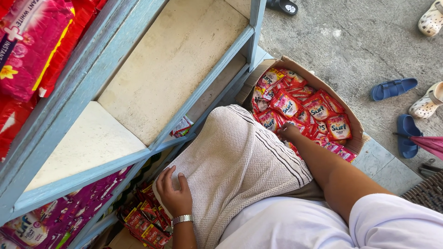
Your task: Stocking detergent packets onto a store shelf from a box on the floor.
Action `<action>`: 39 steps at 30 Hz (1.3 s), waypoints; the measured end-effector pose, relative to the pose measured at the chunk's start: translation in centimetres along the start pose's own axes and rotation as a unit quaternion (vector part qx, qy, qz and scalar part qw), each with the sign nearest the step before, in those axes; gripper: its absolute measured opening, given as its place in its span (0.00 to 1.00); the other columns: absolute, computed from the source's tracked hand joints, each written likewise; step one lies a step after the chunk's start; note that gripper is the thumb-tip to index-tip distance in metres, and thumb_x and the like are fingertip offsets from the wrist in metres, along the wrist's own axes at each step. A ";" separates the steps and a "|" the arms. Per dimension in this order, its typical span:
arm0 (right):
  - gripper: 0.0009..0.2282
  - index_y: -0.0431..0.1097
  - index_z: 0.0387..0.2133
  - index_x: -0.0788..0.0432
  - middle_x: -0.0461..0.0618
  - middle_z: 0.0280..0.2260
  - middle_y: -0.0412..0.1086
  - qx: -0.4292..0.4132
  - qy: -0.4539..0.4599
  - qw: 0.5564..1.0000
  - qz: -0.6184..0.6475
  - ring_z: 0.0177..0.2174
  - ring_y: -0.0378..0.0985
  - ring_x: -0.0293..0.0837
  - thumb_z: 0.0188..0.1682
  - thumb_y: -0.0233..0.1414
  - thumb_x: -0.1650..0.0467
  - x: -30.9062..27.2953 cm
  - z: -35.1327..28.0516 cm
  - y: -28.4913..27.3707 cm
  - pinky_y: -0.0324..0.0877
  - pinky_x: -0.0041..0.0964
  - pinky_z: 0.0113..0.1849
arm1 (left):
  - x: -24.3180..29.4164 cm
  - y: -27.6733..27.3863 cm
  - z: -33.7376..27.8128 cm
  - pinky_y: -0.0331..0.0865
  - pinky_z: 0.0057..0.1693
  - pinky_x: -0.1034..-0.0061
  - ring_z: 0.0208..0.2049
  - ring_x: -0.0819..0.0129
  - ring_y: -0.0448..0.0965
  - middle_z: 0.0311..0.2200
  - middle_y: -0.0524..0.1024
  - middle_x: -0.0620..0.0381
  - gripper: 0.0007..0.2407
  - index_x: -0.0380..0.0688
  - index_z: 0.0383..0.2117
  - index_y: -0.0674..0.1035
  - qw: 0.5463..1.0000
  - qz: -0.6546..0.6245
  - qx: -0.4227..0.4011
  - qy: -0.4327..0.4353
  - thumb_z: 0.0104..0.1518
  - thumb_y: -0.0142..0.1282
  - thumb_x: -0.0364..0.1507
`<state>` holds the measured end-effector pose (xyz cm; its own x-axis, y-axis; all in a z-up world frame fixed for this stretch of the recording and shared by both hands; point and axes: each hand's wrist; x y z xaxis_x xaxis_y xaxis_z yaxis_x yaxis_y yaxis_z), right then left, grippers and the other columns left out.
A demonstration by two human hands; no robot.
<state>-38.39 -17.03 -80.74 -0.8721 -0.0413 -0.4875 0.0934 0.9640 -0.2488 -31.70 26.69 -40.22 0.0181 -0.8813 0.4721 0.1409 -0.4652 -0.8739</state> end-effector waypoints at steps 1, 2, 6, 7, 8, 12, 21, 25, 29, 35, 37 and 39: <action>0.18 0.75 0.43 0.64 0.58 0.34 0.81 0.015 -0.032 0.998 -0.056 0.32 0.86 0.49 0.47 0.60 0.62 0.0 0.4 -0.1 0.79 0.42 0.34 | 0.0 0.1 0.1 0.75 0.54 0.62 0.54 0.57 0.74 0.53 0.72 0.54 0.11 0.48 0.47 0.82 1.000 -0.005 -0.006 -0.008 0.59 0.59 0.29; 0.18 0.75 0.43 0.64 0.58 0.34 0.81 0.015 -0.031 0.998 -0.054 0.32 0.86 0.49 0.47 0.60 0.62 -0.6 -0.1 0.2 0.79 0.42 0.34 | 0.0 0.0 0.0 0.75 0.54 0.62 0.54 0.57 0.74 0.53 0.72 0.54 0.11 0.48 0.47 0.82 1.000 -0.004 -0.007 -0.007 0.59 0.59 0.29; 0.20 0.73 0.43 0.57 0.61 0.41 0.77 0.059 -0.092 0.963 -0.247 0.41 0.80 0.58 0.44 0.62 0.57 -2.1 -0.8 0.7 0.74 0.49 0.43 | 0.3 0.0 0.0 0.74 0.56 0.60 0.54 0.56 0.74 0.53 0.72 0.53 0.11 0.48 0.47 0.82 1.000 -0.005 0.006 0.011 0.59 0.59 0.29; 0.20 0.72 0.45 0.56 0.61 0.42 0.77 0.049 -0.105 0.962 -0.248 0.42 0.80 0.60 0.44 0.61 0.58 -2.0 -0.9 0.9 0.74 0.50 0.44 | 0.4 -0.1 0.0 0.74 0.55 0.60 0.55 0.56 0.74 0.53 0.72 0.53 0.11 0.48 0.47 0.82 1.000 -0.007 0.005 0.008 0.59 0.59 0.29; 0.20 0.72 0.45 0.56 0.61 0.42 0.77 0.050 -0.105 0.962 -0.248 0.42 0.80 0.60 0.44 0.61 0.58 -2.3 -1.4 0.6 0.74 0.50 0.44 | 0.4 -0.1 0.1 0.74 0.55 0.60 0.55 0.56 0.74 0.53 0.72 0.53 0.11 0.48 0.47 0.82 1.000 -0.007 0.006 0.009 0.59 0.59 0.29; 0.19 0.73 0.41 0.57 0.58 0.39 0.77 0.054 -0.133 0.963 -0.227 0.40 0.80 0.56 0.45 0.62 0.57 -3.1 -3.5 -0.8 0.74 0.50 0.44 | 0.4 -0.1 0.1 0.74 0.55 0.61 0.54 0.56 0.74 0.53 0.72 0.53 0.11 0.48 0.47 0.82 1.000 0.001 -0.006 -0.006 0.59 0.58 0.29; 0.17 0.73 0.40 0.60 0.59 0.48 0.64 0.083 -0.183 0.967 -0.157 0.44 0.70 0.52 0.50 0.58 0.58 -13.6 -13.1 -6.9 0.70 0.47 0.47 | -0.1 0.0 -0.3 0.73 0.56 0.60 0.55 0.55 0.73 0.52 0.72 0.53 0.10 0.48 0.46 0.83 1.000 -0.014 0.018 0.014 0.60 0.58 0.28; 0.17 0.71 0.38 0.61 0.53 0.37 0.72 0.073 -0.188 0.976 -0.080 0.37 0.73 0.45 0.52 0.57 0.58 -18.5 -18.1 -8.7 0.72 0.43 0.41 | -0.5 0.1 -0.7 0.73 0.57 0.61 0.54 0.56 0.73 0.52 0.72 0.53 0.10 0.48 0.46 0.82 0.998 -0.036 0.030 0.029 0.60 0.59 0.28; 0.17 0.69 0.38 0.63 0.52 0.31 0.70 0.090 -0.209 0.970 -0.084 0.31 0.69 0.44 0.53 0.57 0.58 -23.5 -23.8 -9.6 0.69 0.44 0.36 | -0.5 -0.3 -1.3 0.73 0.57 0.61 0.55 0.56 0.73 0.51 0.74 0.53 0.10 0.47 0.47 0.82 0.997 -0.054 0.041 0.032 0.60 0.59 0.28; 0.11 0.69 0.35 0.62 0.47 0.35 0.75 0.083 -0.349 0.933 -0.019 0.39 0.78 0.36 0.54 0.57 0.65 -29.2 -31.9 -10.4 0.74 0.33 0.43 | 2.3 -1.5 -1.3 0.69 0.58 0.59 0.53 0.56 0.75 0.47 0.79 0.54 0.10 0.47 0.45 0.83 0.995 -0.085 0.043 0.032 0.59 0.61 0.28; 0.07 0.67 0.39 0.62 0.47 0.36 0.74 0.061 -0.434 0.897 0.056 0.39 0.74 0.34 0.55 0.56 0.71 -30.7 -34.3 -10.5 0.72 0.31 0.43 | 4.4 -2.0 -0.9 0.71 0.57 0.63 0.52 0.58 0.76 0.48 0.79 0.54 0.10 0.46 0.47 0.82 0.985 -0.161 0.037 0.044 0.60 0.61 0.30; 0.06 0.67 0.40 0.63 0.47 0.38 0.74 -0.017 -0.458 0.879 0.135 0.41 0.75 0.33 0.57 0.55 0.72 -32.1 -36.6 -10.3 0.72 0.30 0.45 | 7.1 -3.0 -0.5 0.72 0.56 0.66 0.51 0.61 0.77 0.48 0.80 0.55 0.11 0.46 0.48 0.81 0.977 -0.206 0.024 0.046 0.60 0.61 0.30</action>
<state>-28.93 -16.03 -31.96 -0.0672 0.0117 -0.9977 0.2094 0.9778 -0.0026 -32.53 21.83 -34.31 -0.1392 -0.6248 0.7683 0.1645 -0.7796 -0.6042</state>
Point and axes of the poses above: each hand's wrist, its own z-axis towards the middle knuckle, its own y-axis out of the palm, x = y × z
